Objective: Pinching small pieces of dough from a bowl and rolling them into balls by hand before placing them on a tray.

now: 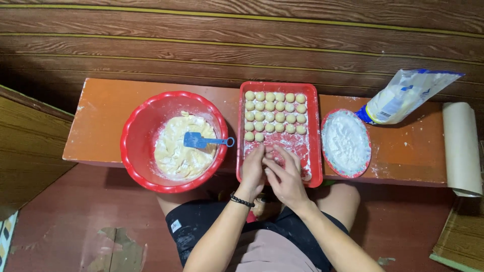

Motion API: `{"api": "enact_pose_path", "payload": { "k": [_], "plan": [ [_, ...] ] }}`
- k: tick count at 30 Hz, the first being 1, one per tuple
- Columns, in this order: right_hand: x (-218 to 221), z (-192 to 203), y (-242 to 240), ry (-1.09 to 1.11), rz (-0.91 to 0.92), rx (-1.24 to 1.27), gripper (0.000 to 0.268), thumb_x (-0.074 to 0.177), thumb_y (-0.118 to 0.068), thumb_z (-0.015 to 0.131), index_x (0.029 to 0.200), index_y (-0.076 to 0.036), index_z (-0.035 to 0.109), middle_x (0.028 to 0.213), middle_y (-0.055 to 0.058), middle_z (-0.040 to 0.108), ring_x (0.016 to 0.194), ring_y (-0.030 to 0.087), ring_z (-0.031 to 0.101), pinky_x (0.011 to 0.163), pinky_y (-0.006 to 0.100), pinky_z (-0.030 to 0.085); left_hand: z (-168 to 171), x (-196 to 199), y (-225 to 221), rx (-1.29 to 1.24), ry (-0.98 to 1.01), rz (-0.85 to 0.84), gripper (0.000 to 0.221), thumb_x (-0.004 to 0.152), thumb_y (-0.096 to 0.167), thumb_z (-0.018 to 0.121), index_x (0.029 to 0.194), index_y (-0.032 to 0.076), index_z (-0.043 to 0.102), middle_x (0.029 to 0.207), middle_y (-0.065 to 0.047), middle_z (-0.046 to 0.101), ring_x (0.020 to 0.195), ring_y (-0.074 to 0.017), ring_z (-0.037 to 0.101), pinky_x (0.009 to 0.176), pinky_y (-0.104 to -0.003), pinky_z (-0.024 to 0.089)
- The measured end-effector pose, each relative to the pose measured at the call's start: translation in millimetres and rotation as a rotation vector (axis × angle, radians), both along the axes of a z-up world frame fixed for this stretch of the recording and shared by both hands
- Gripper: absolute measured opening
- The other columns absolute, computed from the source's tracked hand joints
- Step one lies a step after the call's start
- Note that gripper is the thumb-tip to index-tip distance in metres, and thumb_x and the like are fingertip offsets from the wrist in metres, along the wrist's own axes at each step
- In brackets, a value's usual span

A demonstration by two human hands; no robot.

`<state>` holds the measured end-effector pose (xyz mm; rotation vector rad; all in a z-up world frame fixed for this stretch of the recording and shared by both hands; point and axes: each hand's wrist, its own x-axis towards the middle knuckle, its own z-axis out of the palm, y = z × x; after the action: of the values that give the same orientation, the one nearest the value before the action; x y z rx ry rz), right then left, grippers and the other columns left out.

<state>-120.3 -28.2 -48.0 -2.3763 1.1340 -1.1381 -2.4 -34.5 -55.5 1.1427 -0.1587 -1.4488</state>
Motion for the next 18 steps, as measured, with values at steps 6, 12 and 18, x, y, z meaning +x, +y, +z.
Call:
{"api": "enact_pose_path", "payload": {
  "k": [6, 12, 18],
  "plan": [
    [-22.7, -3.1, -1.9, -0.208, -0.081, 0.189, 0.034, 0.091, -0.005, 0.065, 0.123, -0.011, 0.074, 0.128, 0.012, 0.067, 0.12, 0.031, 0.065, 0.102, 0.042, 0.051, -28.1, 0.9, -4.6, -0.116, 0.148, -0.06, 0.063, 0.109, 0.052, 0.047, 0.059, 0.015, 0.036, 0.049, 0.004, 0.018, 0.034, -0.0059, 0.018, 0.031, -0.02, 0.016],
    [-16.4, 16.5, -14.4, -0.39, -0.164, 0.145, 0.029, 0.096, 0.001, 0.06, 0.124, 0.0, 0.069, 0.124, 0.016, 0.062, 0.118, 0.034, 0.063, 0.097, 0.044, 0.053, 0.2, -2.3, 0.6, -0.271, 0.186, -0.166, 0.053, 0.099, 0.0, 0.052, 0.15, 0.011, 0.044, 0.137, -0.018, 0.063, 0.106, -0.0303, 0.073, 0.076, -0.024, 0.065],
    [-2.6, 21.9, -34.4, -0.171, -0.134, -0.062, 0.036, 0.1, -0.013, 0.06, 0.135, -0.005, 0.065, 0.142, 0.017, 0.053, 0.138, 0.036, 0.048, 0.117, 0.047, 0.035, 23.2, -41.0, 12.6, -0.118, 0.277, -0.044, 0.05, 0.105, 0.031, 0.058, 0.148, 0.007, 0.051, 0.149, -0.013, 0.051, 0.129, -0.0297, 0.055, 0.101, -0.047, 0.054]
  ]
}}
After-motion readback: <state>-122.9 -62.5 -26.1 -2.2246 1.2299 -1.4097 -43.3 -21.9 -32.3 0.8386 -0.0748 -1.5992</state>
